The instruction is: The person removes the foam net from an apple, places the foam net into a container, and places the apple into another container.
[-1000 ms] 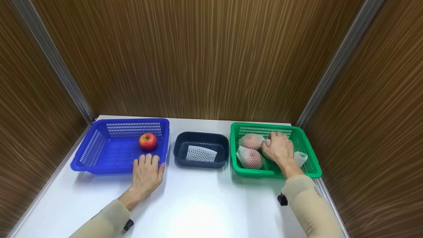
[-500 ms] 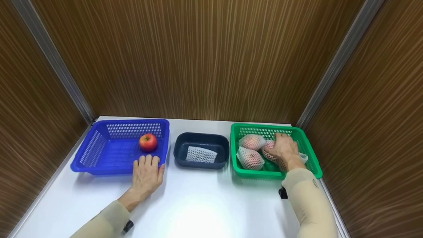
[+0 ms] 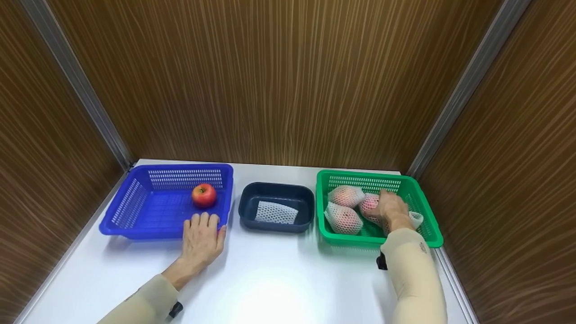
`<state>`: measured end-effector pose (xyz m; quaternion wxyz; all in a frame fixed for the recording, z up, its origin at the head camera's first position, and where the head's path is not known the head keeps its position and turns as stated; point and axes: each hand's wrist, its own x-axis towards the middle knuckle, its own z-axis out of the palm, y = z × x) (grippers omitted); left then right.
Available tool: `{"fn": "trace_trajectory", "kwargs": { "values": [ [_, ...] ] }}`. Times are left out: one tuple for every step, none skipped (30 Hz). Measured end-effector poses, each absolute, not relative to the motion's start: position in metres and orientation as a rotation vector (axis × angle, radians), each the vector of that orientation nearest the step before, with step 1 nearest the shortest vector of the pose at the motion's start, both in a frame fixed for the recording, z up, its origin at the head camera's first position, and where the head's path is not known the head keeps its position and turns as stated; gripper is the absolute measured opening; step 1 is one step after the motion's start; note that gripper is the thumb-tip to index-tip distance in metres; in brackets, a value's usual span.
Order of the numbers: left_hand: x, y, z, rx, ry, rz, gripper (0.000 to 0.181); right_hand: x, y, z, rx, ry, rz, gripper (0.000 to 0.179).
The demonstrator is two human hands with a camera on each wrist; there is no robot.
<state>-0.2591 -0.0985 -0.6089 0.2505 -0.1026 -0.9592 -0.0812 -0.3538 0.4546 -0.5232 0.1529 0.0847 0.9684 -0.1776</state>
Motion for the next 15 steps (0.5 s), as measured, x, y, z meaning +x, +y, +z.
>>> {"fn": "trace_trajectory", "kwargs": {
  "values": [
    [-0.2592,-0.0984,-0.6085,-0.278,-2.609,-0.222,0.032,-0.3536,0.4547,-0.5231,0.25,2.768,-0.513,0.118],
    [-0.2593,-0.0983,-0.6081,-0.277,-2.607,-0.224,0.032,-0.3533,0.4546,-0.5232,0.257,2.758,-0.518,0.118],
    [-0.2594,-0.0982,-0.6078,-0.276,-2.606,-0.222,0.032,-0.3532,0.4547,-0.5237,0.263,2.75,-0.522,0.118],
    [-0.2594,-0.098,-0.6076,-0.276,-2.606,-0.225,0.032,-0.3531,0.4551,-0.5244,0.27,2.734,-0.545,0.119],
    [-0.2594,-0.0979,-0.6076,-0.276,-2.607,-0.227,0.032,-0.3524,0.4555,-0.5248,0.277,2.721,-0.568,0.119],
    [-0.2595,-0.0977,-0.6078,-0.277,-2.607,-0.233,0.032,-0.3512,0.4546,-0.5244,0.287,2.712,-0.584,0.119],
    [-0.2596,-0.0976,-0.608,-0.277,-2.607,-0.238,0.032,-0.3503,0.4543,-0.525,0.303,2.697,-0.608,0.119],
    [-0.2596,-0.0976,-0.6084,-0.278,-2.606,-0.242,0.031,-0.35,0.4543,-0.526,0.311,2.686,-0.627,0.119],
    [-0.2596,-0.0976,-0.6088,-0.279,-2.605,-0.247,0.031,-0.3492,0.4539,-0.5259,0.314,2.672,-0.647,0.121],
    [-0.2595,-0.0978,-0.6092,-0.28,-2.603,-0.249,0.031,-0.3489,0.4534,-0.526,0.296,2.677,-0.632,0.121],
    [-0.2596,-0.098,-0.6096,-0.279,-2.601,-0.246,0.031,-0.3493,0.4533,-0.5268,0.281,2.694,-0.596,0.119],
    [-0.2598,-0.0984,-0.6099,-0.279,-2.597,-0.243,0.031,-0.35,0.4528,-0.5276,0.272,2.712,-0.558,0.117],
    [-0.26,-0.0988,-0.61,-0.278,-2.595,-0.236,0.032,-0.3503,0.4521,-0.5276,0.268,2.723,-0.532,0.118],
    [-0.2603,-0.0992,-0.61,-0.278,-2.594,-0.229,0.032,-0.3514,0.4517,-0.5275,0.243,2.739,-0.493,0.117],
    [-0.2606,-0.0995,-0.6098,-0.277,-2.593,-0.222,0.033,-0.3523,0.4511,-0.5276,0.226,2.755,-0.457,0.116]
  ]
}}
